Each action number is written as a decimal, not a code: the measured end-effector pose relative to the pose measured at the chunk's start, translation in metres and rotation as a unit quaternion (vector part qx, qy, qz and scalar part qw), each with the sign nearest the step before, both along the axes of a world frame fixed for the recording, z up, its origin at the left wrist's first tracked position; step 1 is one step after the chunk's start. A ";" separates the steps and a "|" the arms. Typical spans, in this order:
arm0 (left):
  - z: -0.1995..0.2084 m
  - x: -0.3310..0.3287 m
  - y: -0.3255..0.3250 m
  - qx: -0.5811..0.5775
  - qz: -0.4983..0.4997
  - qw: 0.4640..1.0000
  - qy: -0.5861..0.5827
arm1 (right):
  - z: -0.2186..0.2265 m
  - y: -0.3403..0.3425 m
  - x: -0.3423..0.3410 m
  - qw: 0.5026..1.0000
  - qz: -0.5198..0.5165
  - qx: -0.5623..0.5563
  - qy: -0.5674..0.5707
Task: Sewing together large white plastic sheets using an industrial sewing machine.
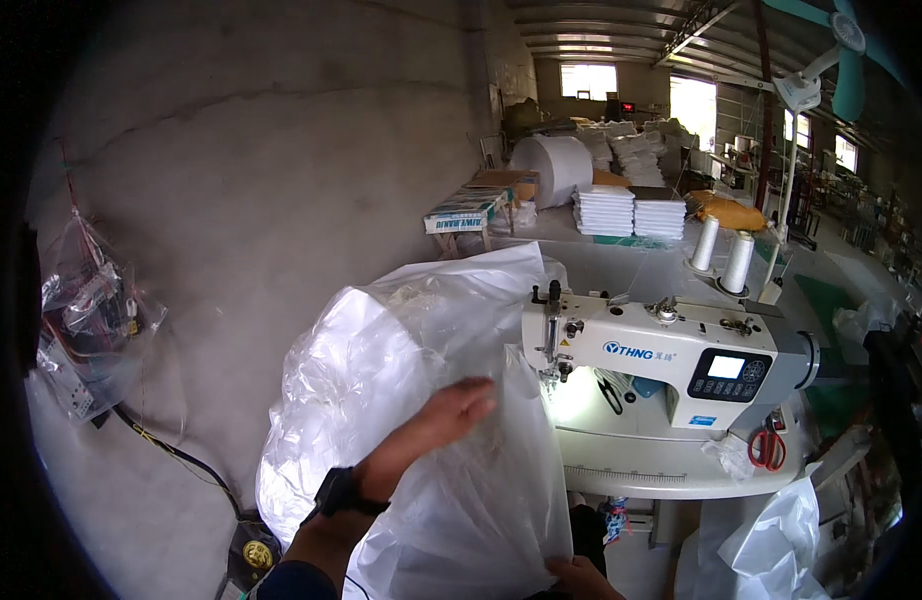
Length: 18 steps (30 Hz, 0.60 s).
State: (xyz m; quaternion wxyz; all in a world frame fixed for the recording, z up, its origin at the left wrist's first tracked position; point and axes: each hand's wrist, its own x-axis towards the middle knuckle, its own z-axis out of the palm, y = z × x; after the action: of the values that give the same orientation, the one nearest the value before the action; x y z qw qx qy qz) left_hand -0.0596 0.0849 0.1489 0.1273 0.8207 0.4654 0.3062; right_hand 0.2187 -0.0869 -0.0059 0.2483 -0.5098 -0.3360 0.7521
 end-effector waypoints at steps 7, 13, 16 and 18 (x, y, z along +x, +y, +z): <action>-0.117 -0.123 0.108 -0.011 0.227 0.907 0.354 | -0.224 -0.021 0.053 0.743 0.202 0.491 -0.407; -0.155 -0.315 0.030 -0.049 0.405 0.817 0.407 | -0.011 -0.008 -0.075 0.961 0.248 0.056 -0.112; -0.149 -0.410 -0.017 -0.186 0.551 0.779 0.234 | -0.030 -0.020 -0.126 0.897 0.379 0.153 0.167; -0.114 -0.372 -0.011 -0.250 0.575 0.749 0.214 | -0.019 -0.025 -0.134 0.897 0.395 0.111 0.164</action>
State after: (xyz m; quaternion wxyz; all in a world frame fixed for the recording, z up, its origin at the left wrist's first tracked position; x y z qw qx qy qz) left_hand -0.4320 0.0740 0.0350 0.0246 0.3805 0.9244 0.0110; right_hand 0.0847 -0.1120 -0.0245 0.0371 -0.1737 -0.5461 0.8187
